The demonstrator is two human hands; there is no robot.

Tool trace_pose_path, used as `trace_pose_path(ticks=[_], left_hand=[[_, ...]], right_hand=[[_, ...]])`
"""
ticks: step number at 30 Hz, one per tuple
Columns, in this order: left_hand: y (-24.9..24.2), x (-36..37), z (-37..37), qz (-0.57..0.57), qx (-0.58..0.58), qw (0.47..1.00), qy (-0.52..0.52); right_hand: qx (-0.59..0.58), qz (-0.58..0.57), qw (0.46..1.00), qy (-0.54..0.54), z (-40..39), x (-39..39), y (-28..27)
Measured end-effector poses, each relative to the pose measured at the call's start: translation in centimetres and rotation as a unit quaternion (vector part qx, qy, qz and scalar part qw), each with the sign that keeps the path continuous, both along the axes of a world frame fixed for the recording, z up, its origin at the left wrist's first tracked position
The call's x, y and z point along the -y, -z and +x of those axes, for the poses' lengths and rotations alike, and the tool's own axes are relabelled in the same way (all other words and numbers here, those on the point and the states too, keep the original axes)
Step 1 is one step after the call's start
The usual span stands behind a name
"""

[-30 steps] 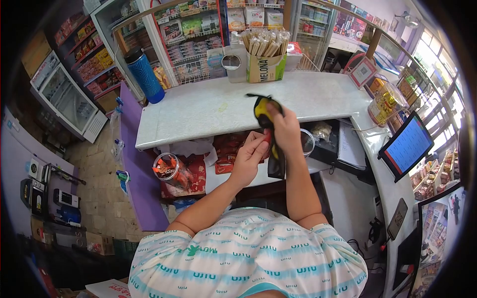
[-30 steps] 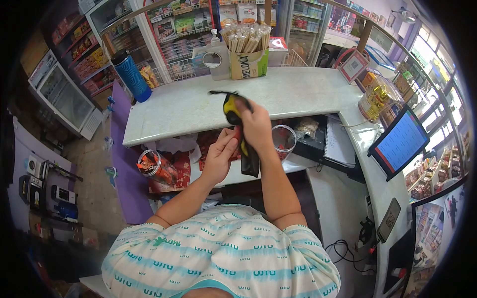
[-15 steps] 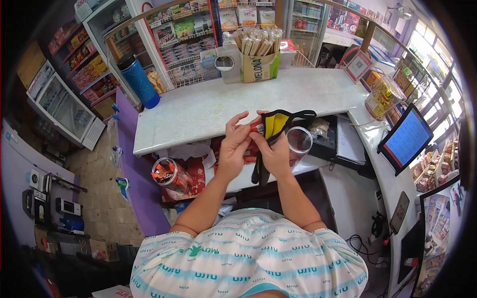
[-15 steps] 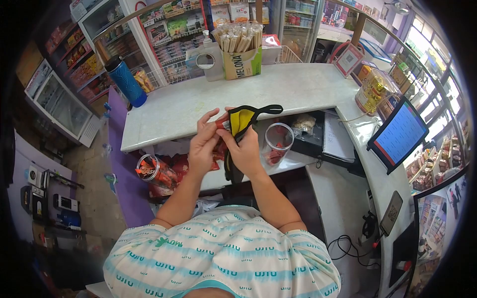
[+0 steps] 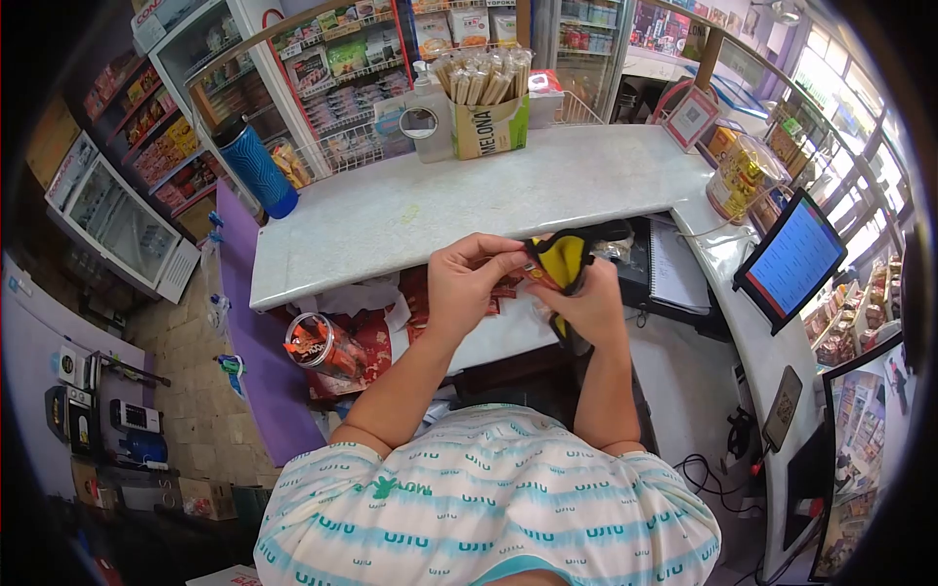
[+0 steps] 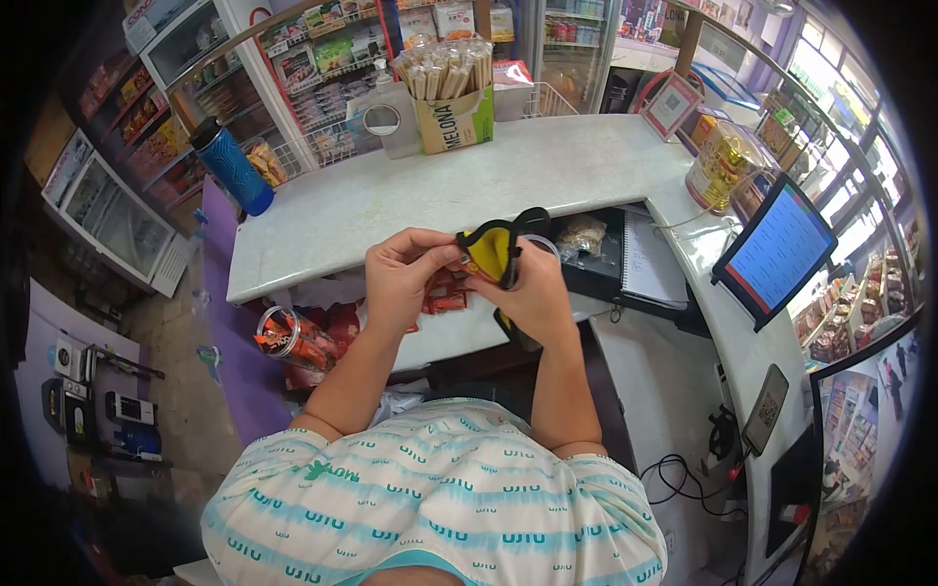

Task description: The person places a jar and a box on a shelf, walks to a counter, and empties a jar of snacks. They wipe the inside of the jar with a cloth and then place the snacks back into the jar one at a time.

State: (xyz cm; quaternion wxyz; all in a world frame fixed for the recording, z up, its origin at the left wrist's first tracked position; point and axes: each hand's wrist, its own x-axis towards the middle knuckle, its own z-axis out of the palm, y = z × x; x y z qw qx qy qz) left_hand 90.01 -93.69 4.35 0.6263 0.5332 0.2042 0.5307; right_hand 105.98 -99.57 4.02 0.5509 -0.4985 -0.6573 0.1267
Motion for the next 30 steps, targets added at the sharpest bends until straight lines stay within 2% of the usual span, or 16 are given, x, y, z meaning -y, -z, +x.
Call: trace_pose_path(ticks=[1, 6, 8, 10, 12, 14, 16, 17, 18, 21, 22, 24, 25, 28, 30], left_hand=[[-0.1, 0.4, 0.9, -0.011, 0.032, 0.999, 0.014], [0.6, 0.5, 4.6, 0.025, 0.009, 1.0, 0.017], [1.2, -0.4, 5.9, 0.111, 0.015, 0.994, -0.02], [1.6, -1.2, 6.7, 0.096, 0.015, 0.995, -0.023], [2.3, -2.6, 6.9, 0.103, -0.007, 0.994, -0.039], [3.4, -3.4, 7.5, 0.14, -0.045, 0.988, -0.045], [4.3, -3.4, 8.3, 0.262, -0.186, 0.945, -0.061], [4.8, -3.2, 8.8, 0.285, -0.194, 0.937, -0.054], [5.3, -3.1, 9.1, 0.284, -0.195, 0.937, -0.057], [6.3, -3.1, 9.2, 0.392, -0.27, 0.879, -0.025], [6.3, -3.0, 9.1, 0.39, -0.27, 0.88, -0.029], [6.2, -2.6, 8.5, 0.444, -0.214, 0.856, -0.155], [6.4, -2.6, 7.7, 0.443, -0.216, 0.855, -0.159], [8.9, -2.9, 3.4, 0.303, -0.259, 0.9, -0.175], [13.4, -3.8, 0.6, 0.301, -0.389, 0.858, -0.15]], right_hand=[[-0.05, -0.105, 0.993, 0.005, 1.0, 0.6, 0.2], [-0.102, -0.099, 0.99, -0.003, 4.0, 3.0, -1.8], [-0.062, 0.0, 0.998, 0.016, 5.9, 3.0, -0.7], [-0.084, -0.019, 0.995, 0.044, 7.9, 3.7, 0.2], [-0.173, -0.127, 0.968, 0.131, 9.6, 4.3, 0.5], [-0.198, -0.104, 0.964, 0.142, 10.2, 4.6, 0.4], [-0.247, -0.071, 0.947, 0.191, 10.5, 4.6, 0.3], [-0.248, -0.038, 0.951, 0.182, 10.5, 4.3, 0.3], [-0.247, -0.04, 0.951, 0.179, 10.2, 4.2, 0.1], [-0.257, -0.071, 0.954, 0.135, 9.8, 4.1, -0.3], [-0.255, -0.072, 0.955, 0.131, 9.7, 4.0, -0.2], [-0.267, -0.066, 0.955, 0.109, 9.1, 3.7, -0.1], [-0.266, -0.067, 0.956, 0.105, 8.8, 3.6, -0.1], [-0.306, -0.053, 0.949, 0.051, 7.8, 3.3, -0.2], [-0.372, -0.029, 0.928, 0.012, 6.8, 3.0, -0.7]])
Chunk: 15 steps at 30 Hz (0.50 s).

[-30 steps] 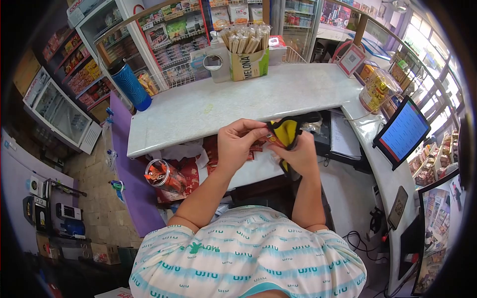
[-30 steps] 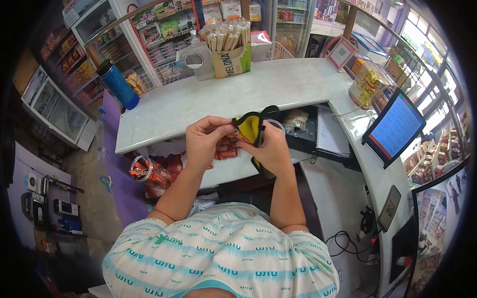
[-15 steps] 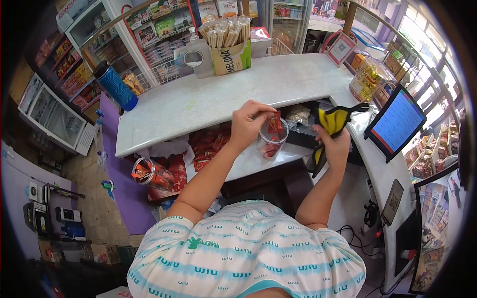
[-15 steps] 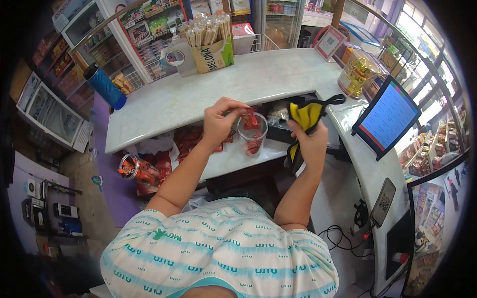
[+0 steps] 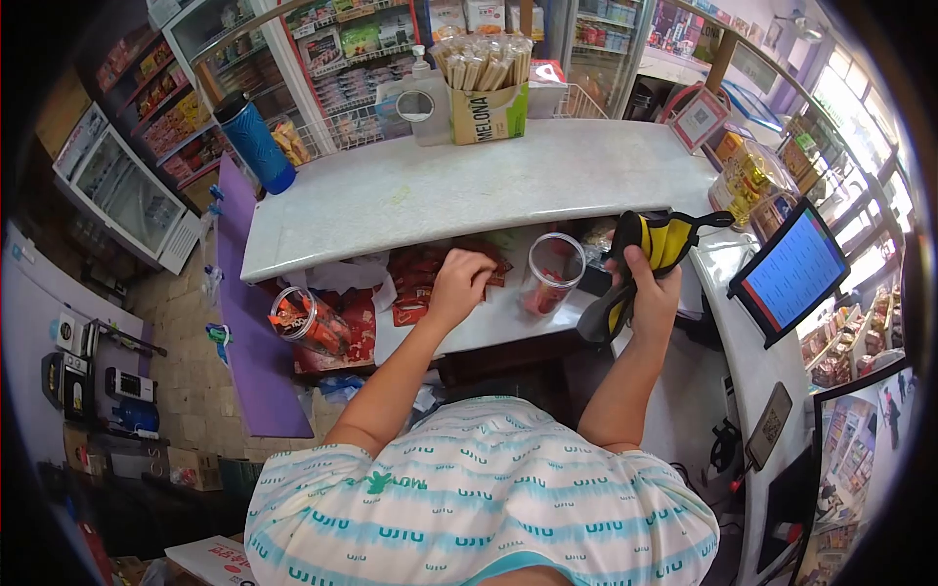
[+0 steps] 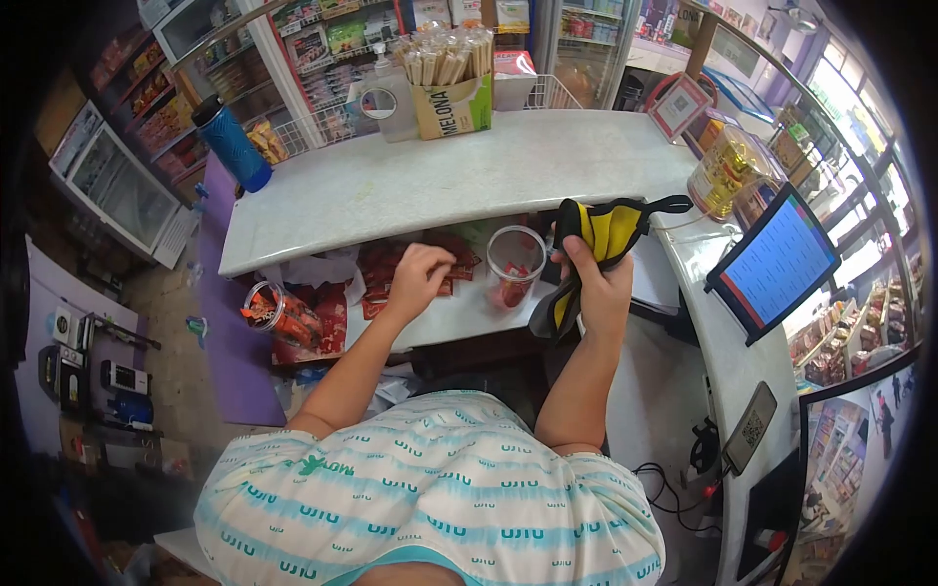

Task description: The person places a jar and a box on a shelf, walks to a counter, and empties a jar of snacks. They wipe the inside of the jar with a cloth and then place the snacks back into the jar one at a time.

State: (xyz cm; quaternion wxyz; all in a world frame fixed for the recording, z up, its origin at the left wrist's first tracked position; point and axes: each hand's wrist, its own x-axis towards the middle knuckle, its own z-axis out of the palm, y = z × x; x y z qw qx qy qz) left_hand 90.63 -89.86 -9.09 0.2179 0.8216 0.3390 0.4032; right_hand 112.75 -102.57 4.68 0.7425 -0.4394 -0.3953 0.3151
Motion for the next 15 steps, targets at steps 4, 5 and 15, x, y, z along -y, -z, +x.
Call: trace_pose_path(ticks=[4, 5, 15], left_hand=[[6.3, 0.2, -3.1, -0.009, -0.158, 0.986, -0.06], [7.6, 0.1, -3.3, -0.007, -0.188, 0.98, -0.067], [7.5, 0.9, -4.2, 0.001, -0.115, 0.993, -0.035]], right_hand=[[0.006, 0.039, 0.999, -0.034, -1.0, -1.3, 1.0], [0.01, 0.046, 0.998, -0.046, -1.5, -1.4, 0.8], [-0.002, 0.004, 0.994, -0.11, -6.1, -1.4, 0.6]])
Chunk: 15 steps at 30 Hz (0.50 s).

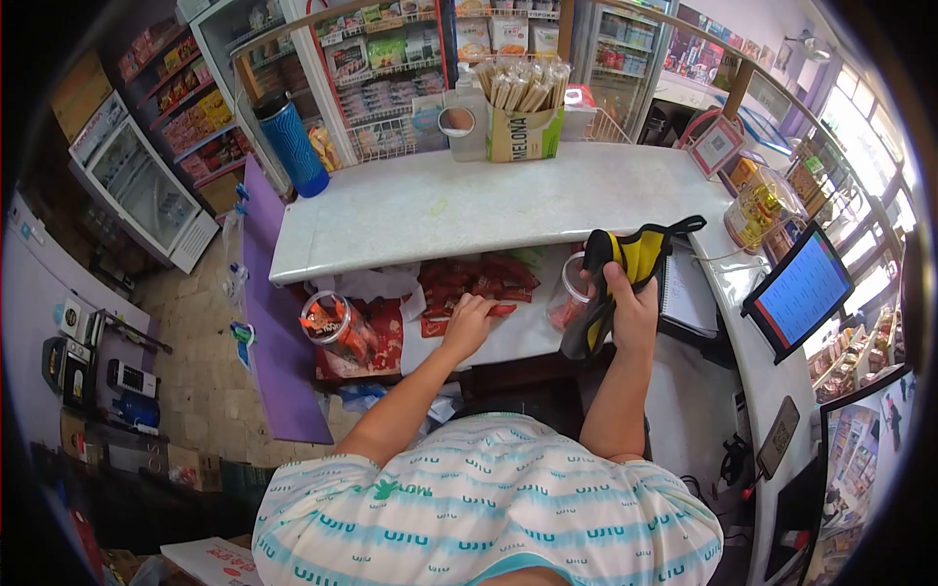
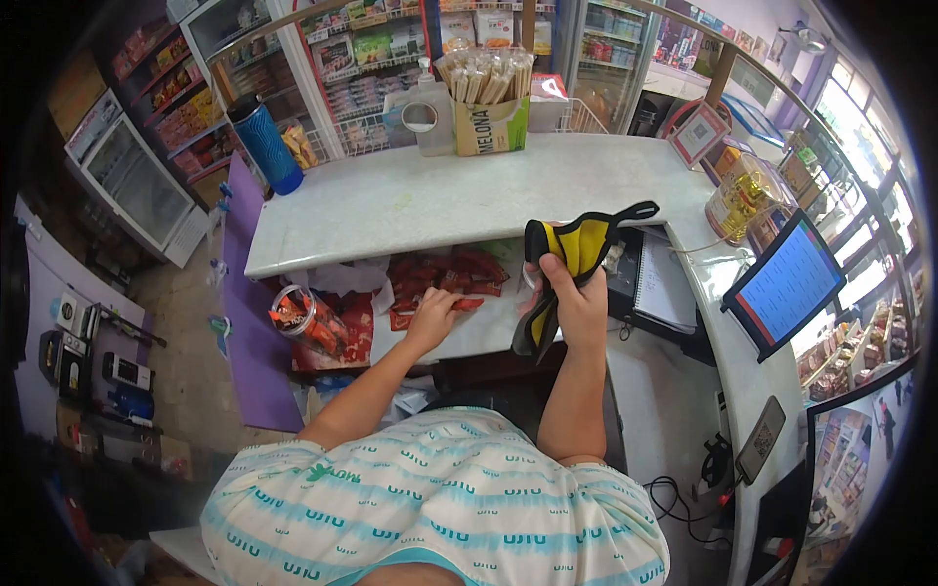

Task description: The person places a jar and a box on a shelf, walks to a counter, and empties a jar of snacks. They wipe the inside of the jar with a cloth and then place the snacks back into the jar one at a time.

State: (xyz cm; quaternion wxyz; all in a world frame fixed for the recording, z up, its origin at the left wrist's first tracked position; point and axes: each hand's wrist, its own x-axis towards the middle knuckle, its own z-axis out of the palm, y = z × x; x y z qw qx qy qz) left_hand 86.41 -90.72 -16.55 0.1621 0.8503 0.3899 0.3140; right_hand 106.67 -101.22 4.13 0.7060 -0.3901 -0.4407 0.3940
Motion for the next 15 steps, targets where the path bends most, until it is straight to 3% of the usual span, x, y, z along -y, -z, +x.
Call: trace_pose_path(ticks=[2, 3, 5, 6, 7, 9, 10, 12, 13, 15], left_hand=[[-4.1, 0.9, 0.1, -0.029, 0.137, 0.99, -0.008], [-5.6, 1.3, 0.2, -0.027, 0.136, 0.99, -0.005], [-7.2, 1.6, 0.8, 0.062, 0.137, 0.986, -0.073], [-5.6, 1.5, 1.7, 0.125, 0.18, 0.974, -0.052], [-5.3, 2.8, 2.1, 0.157, 0.169, 0.973, 0.028], [0.4, 5.1, 1.8, 0.113, -0.068, 0.968, 0.213], [2.2, 4.6, 1.7, 0.104, -0.068, 0.968, 0.216], [4.8, 4.0, 1.4, 0.164, -0.186, 0.943, 0.221], [3.7, 4.0, 1.4, 0.144, -0.221, 0.939, 0.222], [3.8, 4.0, 1.6, 0.169, -0.136, 0.949, 0.227]], right_hand=[[0.002, 0.028, 1.0, 0.013, -0.6, -0.6, 0.6], [-0.032, -0.017, 0.999, 0.008, -1.3, -0.9, 1.3], [0.008, 0.044, 0.999, 0.024, -3.7, -2.8, 2.8], [0.085, 0.06, 0.993, 0.055, -4.1, -5.1, 5.1], [0.161, 0.059, 0.982, 0.082, -4.5, -6.3, 7.6], [0.088, -0.03, 0.994, 0.054, -5.5, -5.7, 8.1], [0.078, -0.026, 0.994, 0.071, -5.1, -5.7, 8.6], [0.051, -0.043, 0.996, 0.067, -3.8, -4.2, 8.2], [0.09, -0.026, 0.99, 0.101, -2.8, -4.4, 8.4], [0.008, -0.048, 0.994, 0.096, -2.0, -3.2, 7.7]])
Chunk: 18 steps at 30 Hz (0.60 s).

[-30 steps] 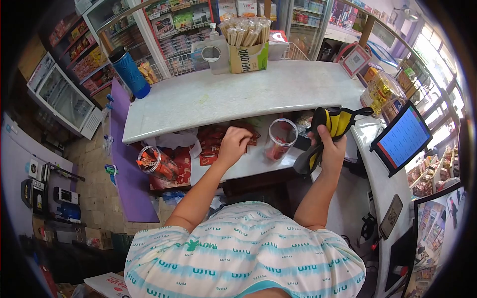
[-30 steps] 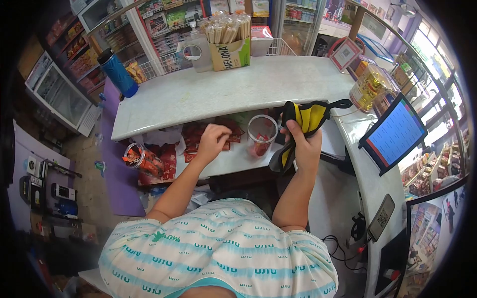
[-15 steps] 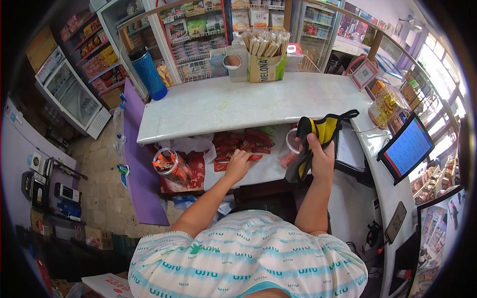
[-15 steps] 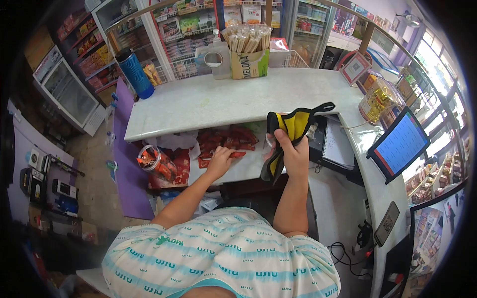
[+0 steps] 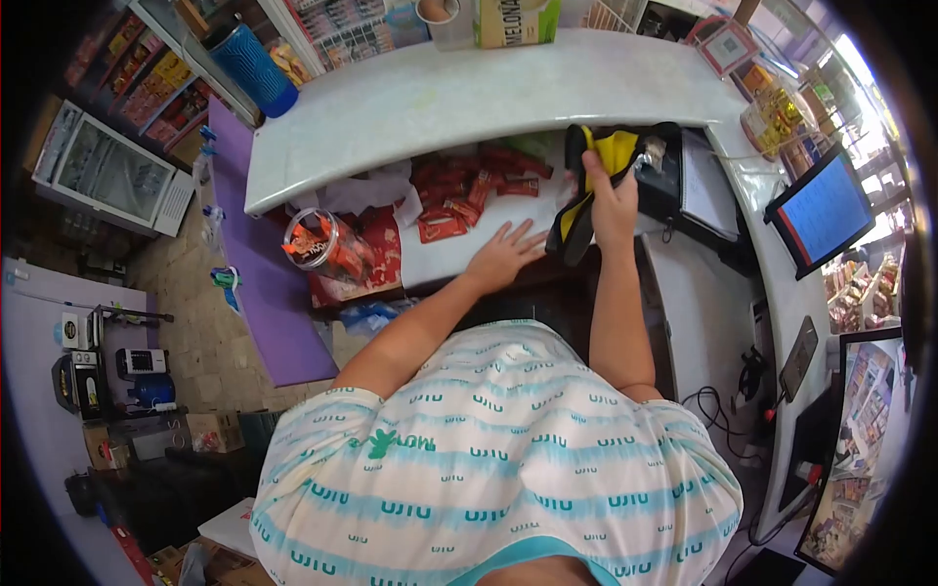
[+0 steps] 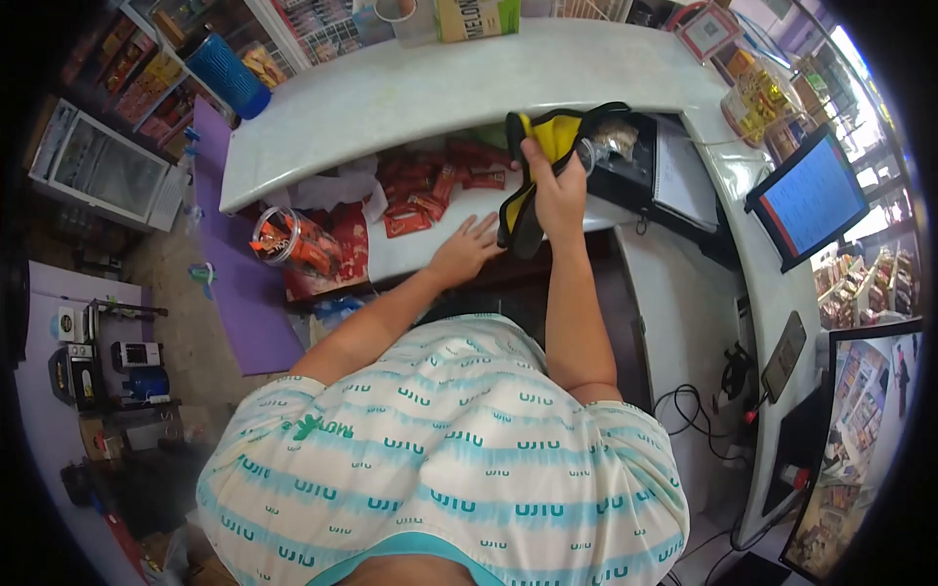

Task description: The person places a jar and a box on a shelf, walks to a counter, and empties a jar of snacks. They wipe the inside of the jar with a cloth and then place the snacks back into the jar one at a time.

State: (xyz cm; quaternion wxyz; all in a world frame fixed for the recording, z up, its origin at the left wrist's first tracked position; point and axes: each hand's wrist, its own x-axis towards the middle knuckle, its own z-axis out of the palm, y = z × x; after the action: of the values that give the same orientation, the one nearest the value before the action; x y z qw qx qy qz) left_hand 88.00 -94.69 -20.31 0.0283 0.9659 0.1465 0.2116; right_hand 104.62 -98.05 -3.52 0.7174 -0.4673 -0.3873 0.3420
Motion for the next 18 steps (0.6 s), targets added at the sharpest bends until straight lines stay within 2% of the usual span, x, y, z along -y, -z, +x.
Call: trace_pose_path(ticks=[1, 2, 4, 5, 6, 8, 9, 11, 18], left_hand=[[-0.5, 0.3, 0.3, -0.067, 0.05, 0.996, -0.007], [-0.3, -0.2, 0.3, -0.07, 0.048, 0.996, -0.004], [-0.7, -1.0, -0.4, -0.267, 0.127, 0.955, -0.017], [-0.9, -1.1, -0.9, -0.323, 0.158, 0.932, -0.044], [-1.8, -1.5, -1.3, -0.325, 0.156, 0.932, -0.044], [-2.9, -2.8, -1.7, -0.161, 0.214, 0.948, -0.17], [-3.3, -3.5, -1.4, -0.163, 0.212, 0.948, -0.173], [-3.5, -4.8, -0.8, -0.129, 0.2, 0.906, -0.35], [-0.9, -8.6, 0.5, -0.132, 0.064, 0.911, -0.386]], right_hand=[[-0.009, -0.015, 1.0, 0.006, 0.0, 0.4, -0.7], [-0.01, -0.017, 1.0, 0.009, 0.2, 0.5, -0.6], [-0.029, -0.033, 0.999, -0.001, 0.3, 0.7, -0.3], [-0.032, -0.035, 0.999, 0.001, 0.3, 0.7, -0.1], [-0.015, -0.024, 1.0, -0.013, 0.1, 0.6, 0.1], [0.001, -0.015, 0.999, -0.029, -0.3, 0.2, 0.4], [0.019, -0.003, 1.0, -0.024, -0.6, -0.1, 0.4], [0.027, -0.002, 0.999, -0.025, -1.3, -0.2, -0.1], [0.073, -0.016, 0.997, -0.025, 0.0, -0.5, -0.7]])
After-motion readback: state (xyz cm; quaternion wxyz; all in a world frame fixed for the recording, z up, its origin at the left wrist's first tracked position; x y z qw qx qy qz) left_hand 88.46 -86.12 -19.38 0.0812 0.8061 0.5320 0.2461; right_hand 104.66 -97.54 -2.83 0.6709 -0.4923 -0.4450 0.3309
